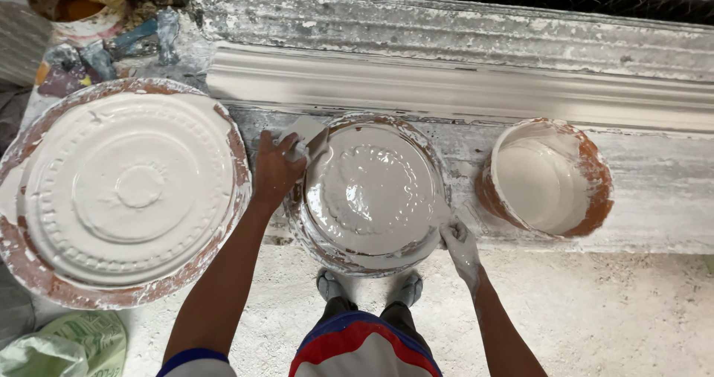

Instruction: The person pours liquid plaster into decorative circular molds and spreads it evenly with their hands. They repeat this process across multiple molds, ensuring full coverage of the intricate patterns.

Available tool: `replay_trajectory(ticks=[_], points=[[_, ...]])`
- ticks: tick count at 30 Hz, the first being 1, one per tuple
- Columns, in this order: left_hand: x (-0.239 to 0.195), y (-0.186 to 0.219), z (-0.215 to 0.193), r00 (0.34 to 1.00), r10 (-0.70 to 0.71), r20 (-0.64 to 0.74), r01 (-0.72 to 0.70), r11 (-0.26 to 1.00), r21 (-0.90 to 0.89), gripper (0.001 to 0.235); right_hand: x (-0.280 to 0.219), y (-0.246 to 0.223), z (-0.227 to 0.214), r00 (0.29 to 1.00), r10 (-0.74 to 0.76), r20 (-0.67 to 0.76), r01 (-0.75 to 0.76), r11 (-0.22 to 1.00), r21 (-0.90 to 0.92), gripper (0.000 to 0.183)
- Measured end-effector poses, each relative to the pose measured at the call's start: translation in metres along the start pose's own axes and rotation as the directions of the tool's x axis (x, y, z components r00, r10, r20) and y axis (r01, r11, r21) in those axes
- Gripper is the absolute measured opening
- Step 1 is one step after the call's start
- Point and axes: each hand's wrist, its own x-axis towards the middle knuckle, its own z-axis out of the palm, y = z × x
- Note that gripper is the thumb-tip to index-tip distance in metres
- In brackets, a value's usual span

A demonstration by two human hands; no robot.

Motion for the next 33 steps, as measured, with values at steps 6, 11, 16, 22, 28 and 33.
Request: replay_trajectory(ticks=[6,11,16,22,28,33], points=[[0.031,0.019,0.039,0.99,-0.012,0.141,0.018,0.999,-0.044,0.054,0.01,-0.009,-0.002,1.0,-0.015,0.008,0.015,1.0,0.013,0.018],[0.041,0.048,0.082,0.982,-0.024,0.189,0.045,0.993,-0.109,0.055,0.01,-0.021,-0.002,1.0,-0.001,0.025,0.0,0.999,0.035,0.017],[0.035,0.08,0.11,0.986,0.089,0.142,-0.058,0.976,-0.209,0.053,0.015,-0.026,0.004,1.0,0.024,-0.013,-0.024,1.0,-0.003,0.02],[0.02,0.092,0.083,0.979,0.094,0.182,-0.05,0.971,-0.234,0.054,0.021,-0.023,0.0,0.998,-0.054,-0.022,0.055,0.998,0.036,0.025],[-0.024,0.092,0.012,0.941,0.181,0.287,-0.202,0.978,0.047,0.044,0.028,-0.028,-0.007,1.0,-0.013,0.027,0.014,1.0,-0.016,0.027],[-0.084,0.102,-0.034,0.929,0.052,0.365,-0.125,0.976,0.179,0.05,0.029,-0.037,-0.011,0.99,0.018,0.139,-0.027,0.997,0.066,0.024]])
